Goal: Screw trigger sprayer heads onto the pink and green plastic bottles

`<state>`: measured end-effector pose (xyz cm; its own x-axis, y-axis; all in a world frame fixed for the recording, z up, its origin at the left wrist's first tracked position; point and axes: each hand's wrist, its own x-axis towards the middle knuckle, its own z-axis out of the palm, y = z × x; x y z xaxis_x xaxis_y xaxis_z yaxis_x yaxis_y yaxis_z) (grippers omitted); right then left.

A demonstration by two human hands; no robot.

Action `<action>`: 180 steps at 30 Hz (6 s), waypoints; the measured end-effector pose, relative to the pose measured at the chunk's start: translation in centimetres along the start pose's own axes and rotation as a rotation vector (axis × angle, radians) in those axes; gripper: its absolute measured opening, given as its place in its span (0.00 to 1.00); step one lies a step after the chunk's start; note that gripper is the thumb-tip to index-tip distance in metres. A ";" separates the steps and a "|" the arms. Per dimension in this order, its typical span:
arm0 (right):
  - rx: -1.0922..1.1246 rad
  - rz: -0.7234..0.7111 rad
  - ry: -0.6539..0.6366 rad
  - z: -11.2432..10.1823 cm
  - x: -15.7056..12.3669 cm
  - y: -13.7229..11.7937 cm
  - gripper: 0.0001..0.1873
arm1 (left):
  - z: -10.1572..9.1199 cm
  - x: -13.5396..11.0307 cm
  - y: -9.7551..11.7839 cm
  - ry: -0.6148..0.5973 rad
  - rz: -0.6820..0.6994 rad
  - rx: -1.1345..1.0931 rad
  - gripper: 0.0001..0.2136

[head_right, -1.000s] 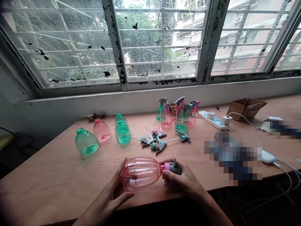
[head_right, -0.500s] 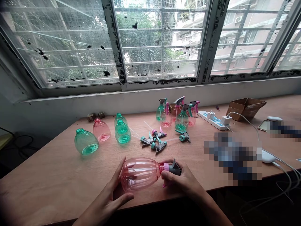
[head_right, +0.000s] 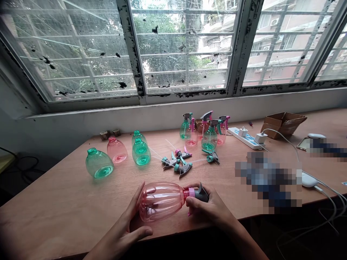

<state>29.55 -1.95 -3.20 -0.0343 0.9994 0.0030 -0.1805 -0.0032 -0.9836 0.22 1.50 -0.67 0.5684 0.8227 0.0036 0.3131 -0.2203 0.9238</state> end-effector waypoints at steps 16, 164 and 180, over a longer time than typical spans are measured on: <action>0.018 0.006 -0.009 0.0 0.0 0.0 0.23 | 0.1 0.0 0.1 0.010 -0.014 0.016 0.45; 0.095 0.001 0.033 0.2 0.0 0.1 0.23 | 0.1 -0.2 -0.9 -0.005 0.046 0.040 0.40; 0.106 -0.003 0.013 0.1 -0.1 0.2 0.21 | 0.1 -0.2 -0.9 -0.005 0.060 0.060 0.42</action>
<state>29.46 -2.09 -3.36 -0.0213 0.9998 0.0026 -0.2836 -0.0036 -0.9589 -0.06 1.48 -1.58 0.5912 0.8046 0.0561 0.3236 -0.3003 0.8973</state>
